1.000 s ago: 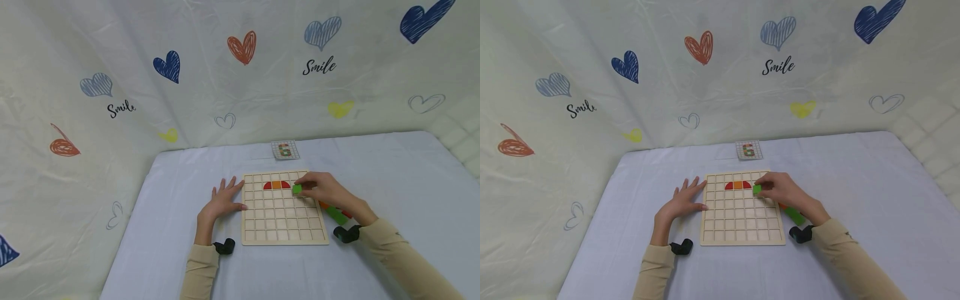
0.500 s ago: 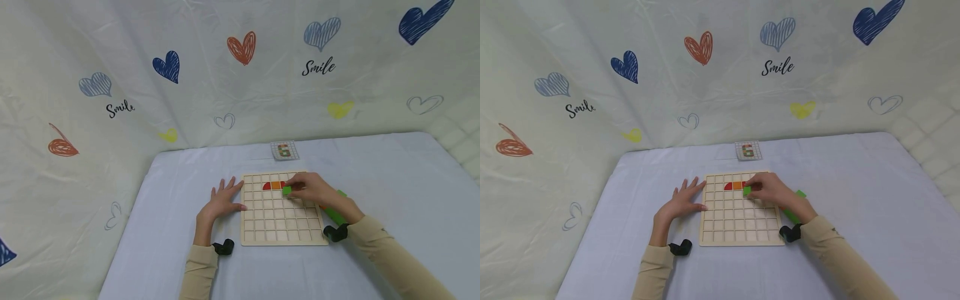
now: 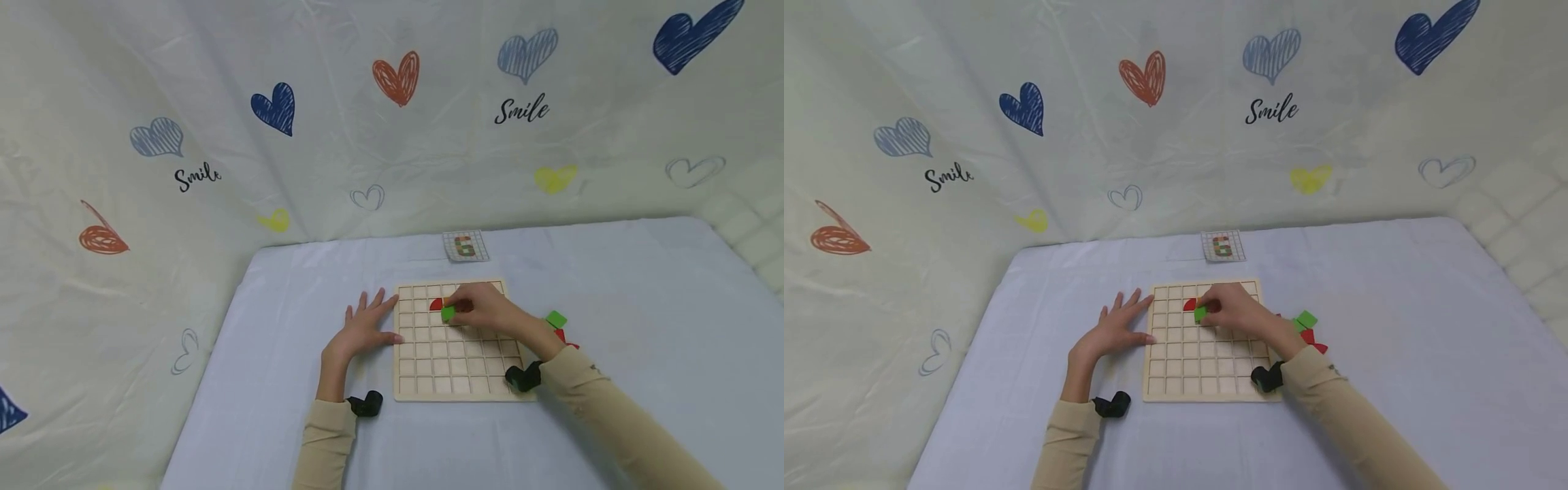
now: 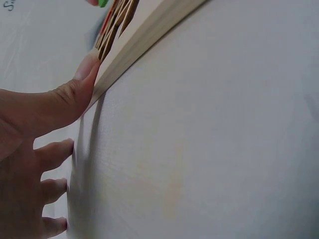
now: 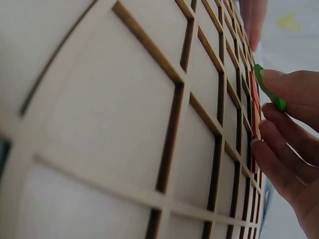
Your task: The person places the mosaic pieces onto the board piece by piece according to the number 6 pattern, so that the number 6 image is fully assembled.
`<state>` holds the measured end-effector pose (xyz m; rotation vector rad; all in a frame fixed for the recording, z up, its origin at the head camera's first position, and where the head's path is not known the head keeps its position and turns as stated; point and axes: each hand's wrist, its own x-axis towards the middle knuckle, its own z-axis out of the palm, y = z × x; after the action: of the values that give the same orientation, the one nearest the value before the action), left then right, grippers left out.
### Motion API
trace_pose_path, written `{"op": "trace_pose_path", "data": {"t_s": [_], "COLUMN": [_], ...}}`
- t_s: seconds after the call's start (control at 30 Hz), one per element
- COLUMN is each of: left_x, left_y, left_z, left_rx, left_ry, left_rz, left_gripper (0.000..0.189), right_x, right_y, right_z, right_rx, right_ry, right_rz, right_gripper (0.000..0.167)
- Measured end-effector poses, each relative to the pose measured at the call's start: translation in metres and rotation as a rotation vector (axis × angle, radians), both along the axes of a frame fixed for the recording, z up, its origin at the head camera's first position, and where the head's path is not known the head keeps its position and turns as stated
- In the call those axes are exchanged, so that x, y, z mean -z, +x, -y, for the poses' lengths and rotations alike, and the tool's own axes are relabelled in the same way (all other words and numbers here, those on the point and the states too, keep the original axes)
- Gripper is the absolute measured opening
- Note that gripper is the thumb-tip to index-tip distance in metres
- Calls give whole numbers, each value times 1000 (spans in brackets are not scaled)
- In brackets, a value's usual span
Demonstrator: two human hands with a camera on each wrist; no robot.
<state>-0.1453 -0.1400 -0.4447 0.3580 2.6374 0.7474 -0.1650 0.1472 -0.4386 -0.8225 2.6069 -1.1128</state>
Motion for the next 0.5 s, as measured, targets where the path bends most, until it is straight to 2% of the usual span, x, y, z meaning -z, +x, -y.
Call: {"op": "trace_pose_path", "data": {"t_s": [0.17,0.4,0.5], "left_x": [2,0,1], "left_y": [-1,-1,-2], "left_z": [-1,0,1], "left_rx": [4,-7,-10], "left_ry": [-11,-18,-12], "left_rz": [9,9,13], "left_gripper": [89,89,89], "right_x": [2,5,7], "right_y": [0,-6,-7], "right_z": [8,22,25], "right_rx": [-3,-69,-72], "right_ry": [4,38,67], "right_rz": [21,-64,-86], "right_gripper": [24,19,20]}}
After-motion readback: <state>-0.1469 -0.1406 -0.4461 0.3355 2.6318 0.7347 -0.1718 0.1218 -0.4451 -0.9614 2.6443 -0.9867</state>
